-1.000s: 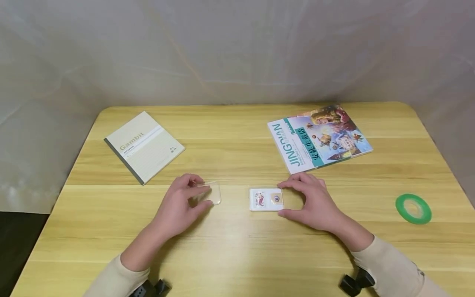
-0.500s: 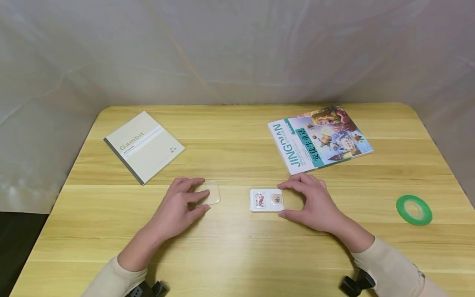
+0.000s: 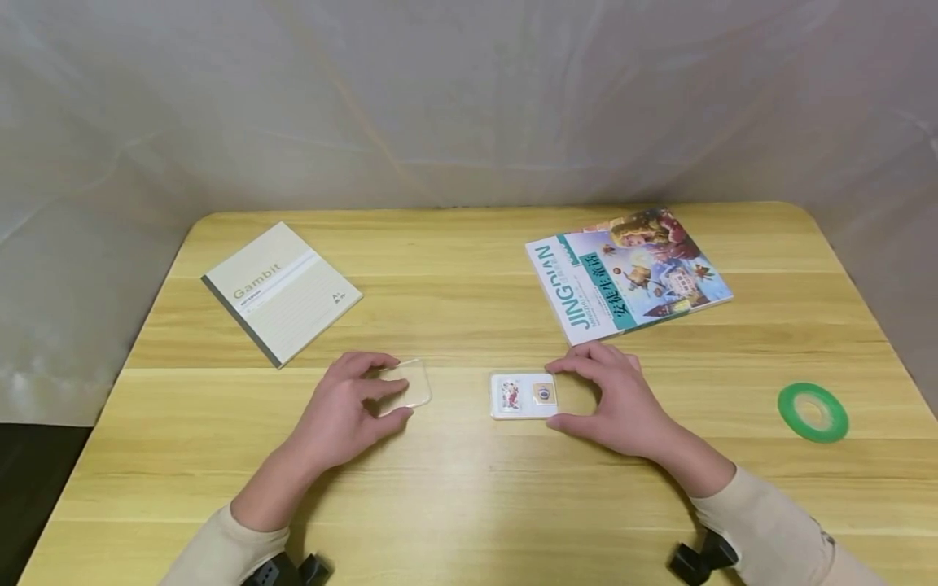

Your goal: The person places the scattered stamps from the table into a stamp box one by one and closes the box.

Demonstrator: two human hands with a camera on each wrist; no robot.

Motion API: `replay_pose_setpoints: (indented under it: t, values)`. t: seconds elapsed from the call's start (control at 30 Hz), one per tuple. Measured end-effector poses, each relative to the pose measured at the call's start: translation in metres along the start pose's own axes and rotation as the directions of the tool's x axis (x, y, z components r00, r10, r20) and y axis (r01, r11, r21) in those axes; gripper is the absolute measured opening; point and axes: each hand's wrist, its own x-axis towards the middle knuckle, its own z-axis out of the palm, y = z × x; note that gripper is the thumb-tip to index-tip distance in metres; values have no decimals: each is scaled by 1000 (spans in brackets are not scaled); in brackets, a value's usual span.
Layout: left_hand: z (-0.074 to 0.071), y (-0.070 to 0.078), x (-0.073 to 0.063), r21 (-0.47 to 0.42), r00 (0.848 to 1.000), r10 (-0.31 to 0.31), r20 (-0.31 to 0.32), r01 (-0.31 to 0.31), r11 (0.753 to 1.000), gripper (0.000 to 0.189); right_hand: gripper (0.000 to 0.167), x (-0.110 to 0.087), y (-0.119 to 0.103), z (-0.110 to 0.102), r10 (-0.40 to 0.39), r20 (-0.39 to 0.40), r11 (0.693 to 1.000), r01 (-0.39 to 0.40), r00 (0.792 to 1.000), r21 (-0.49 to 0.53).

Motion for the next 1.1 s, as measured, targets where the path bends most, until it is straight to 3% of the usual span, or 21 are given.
replay_pose_setpoints:
  t: [0.17, 0.57, 0.73, 0.9, 1.1]
  values:
    - [1, -1, 1, -57, 999, 16, -45, -18, 998, 29, 61, 0, 0, 0, 3, 3, 1000, -3, 1000, -8]
    - [9, 1, 8, -181, 985, -10, -175, -23, 983, 37, 61, 0, 0, 0, 1, 4, 1000, -1, 1000, -5]
    - [14, 7, 15, -185, 977, -35, -212, -5, 983, 35, 61, 0, 0, 0, -3, -1, 1000, 3, 1000, 2]
    - [18, 14, 22, -206, 981, -30, -191, -11, 979, 36, 61, 0, -1, 0, -4, -3, 1000, 4, 1000, 6]
    - [29, 24, 31, -268, 992, 42, -121, -73, 961, 39, 61, 1, -2, -1, -1, 2, 1000, 1, 1000, 11]
